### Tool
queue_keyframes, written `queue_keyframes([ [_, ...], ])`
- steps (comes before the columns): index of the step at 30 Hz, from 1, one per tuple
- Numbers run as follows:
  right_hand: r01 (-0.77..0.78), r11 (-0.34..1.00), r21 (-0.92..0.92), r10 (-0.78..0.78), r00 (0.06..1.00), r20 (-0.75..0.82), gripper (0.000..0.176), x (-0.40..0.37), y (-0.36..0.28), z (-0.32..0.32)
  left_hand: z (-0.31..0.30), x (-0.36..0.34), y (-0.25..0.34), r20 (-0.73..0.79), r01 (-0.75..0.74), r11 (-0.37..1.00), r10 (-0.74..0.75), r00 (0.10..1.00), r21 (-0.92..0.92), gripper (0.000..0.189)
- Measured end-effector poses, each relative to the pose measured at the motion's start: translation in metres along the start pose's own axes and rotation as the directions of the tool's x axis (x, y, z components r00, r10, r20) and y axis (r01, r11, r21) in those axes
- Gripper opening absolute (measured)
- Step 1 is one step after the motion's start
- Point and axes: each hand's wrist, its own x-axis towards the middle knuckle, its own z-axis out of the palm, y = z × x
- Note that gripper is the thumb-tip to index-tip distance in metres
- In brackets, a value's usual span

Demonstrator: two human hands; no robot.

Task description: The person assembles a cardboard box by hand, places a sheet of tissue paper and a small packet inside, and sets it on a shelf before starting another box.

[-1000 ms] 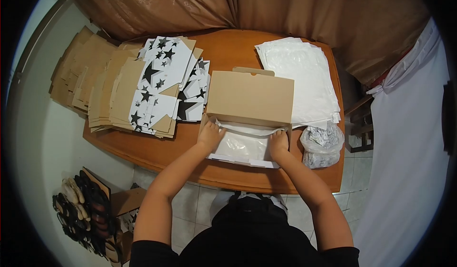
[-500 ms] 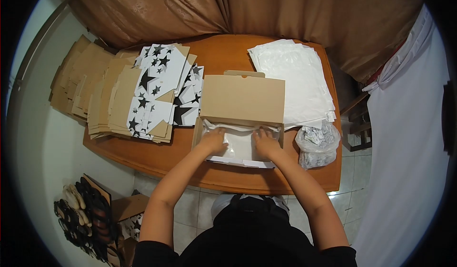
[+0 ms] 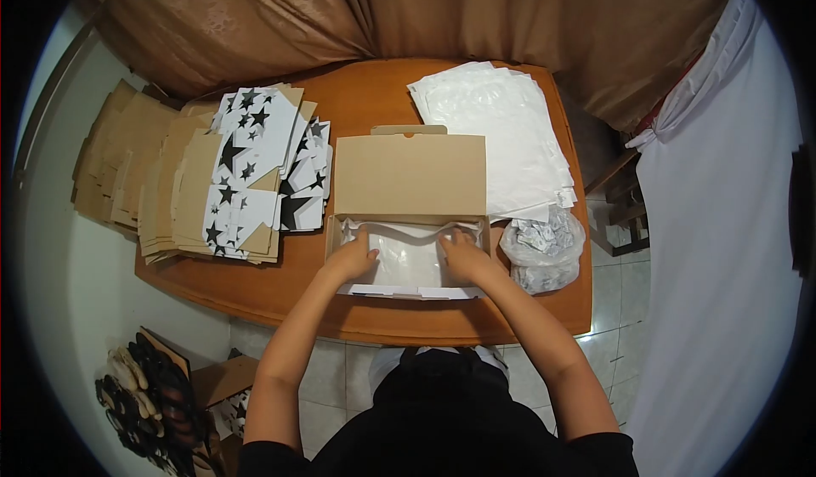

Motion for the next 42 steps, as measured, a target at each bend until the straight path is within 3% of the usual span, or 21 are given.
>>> queue_keyframes([
  [2, 0.127, 0.979, 0.159, -0.122, 0.992, -0.043, 0.046, -0.019, -0.01, -0.021, -0.011, -0.012, 0.022, 0.044, -0.047, 0.999, 0.046, 0.998, 0.024, 0.05],
  [3, 0.266, 0.934, 0.239, -0.214, 0.952, -0.221, 0.03, -0.023, -0.009, -0.024, -0.009, -0.015, 0.031, -0.01, -0.116, 0.993, 0.116, 0.993, -0.037, 0.047],
  [6, 0.301, 0.868, 0.395, -0.089, 0.876, -0.474, 0.02, -0.047, -0.003, -0.051, 0.002, -0.024, 0.068, -0.182, -0.334, 0.93, 0.306, 0.934, -0.151, 0.037],
  [7, 0.274, 0.888, 0.37, 0.02, 0.78, -0.625, 0.015, -0.057, 0.001, -0.06, 0.004, -0.028, 0.087, -0.236, -0.407, 0.901, 0.366, 0.9, -0.152, 0.035],
  [9, 0.181, 0.953, 0.242, 0.08, 0.623, -0.779, 0.015, -0.058, 0.04, -0.052, 0.014, -0.027, 0.113, -0.299, -0.519, 0.842, 0.463, 0.834, -0.144, 0.032],
  [10, 0.034, 0.99, 0.134, 0.082, 0.637, -0.767, 0.012, -0.061, 0.061, -0.049, 0.02, -0.026, 0.124, -0.307, -0.561, 0.816, 0.503, 0.808, -0.138, 0.031],
  [12, -0.049, 0.999, -0.019, 0.02, 0.688, -0.726, 0.008, -0.069, 0.095, -0.035, 0.029, -0.024, 0.14, -0.327, -0.628, 0.768, 0.566, 0.757, -0.124, 0.029],
  [15, -0.071, 0.967, -0.246, -0.109, 0.757, -0.645, 0.006, -0.075, 0.12, -0.019, 0.04, -0.024, 0.154, -0.378, -0.69, 0.716, 0.613, 0.694, -0.105, 0.024],
  [21, -0.124, 0.919, -0.375, -0.16, 0.751, -0.641, 0.008, -0.067, 0.13, -0.022, 0.035, -0.029, 0.14, -0.397, -0.66, 0.741, 0.572, 0.718, -0.127, 0.022],
  [28, -0.19, 0.921, -0.339, -0.099, 0.729, -0.678, 0.002, -0.066, 0.127, -0.022, 0.021, -0.054, 0.092, -0.473, -0.576, 0.799, 0.446, 0.76, -0.172, 0.022],
  [33, -0.198, 0.943, -0.267, -0.027, 0.755, -0.655, 0.013, -0.064, 0.125, -0.024, 0.016, -0.069, 0.053, -0.482, -0.511, 0.829, 0.36, 0.799, -0.227, 0.021],
  [36, -0.208, 0.951, -0.231, 0.011, 0.764, -0.645, 0.014, -0.057, 0.135, -0.018, 0.016, -0.07, 0.042, -0.46, -0.504, 0.823, 0.353, 0.815, -0.262, 0.021],
  [42, -0.27, 0.941, -0.204, 0.067, 0.74, -0.67, 0.007, -0.055, 0.142, -0.01, 0.015, -0.058, 0.068, -0.462, -0.617, 0.752, 0.472, 0.751, -0.233, 0.022],
])
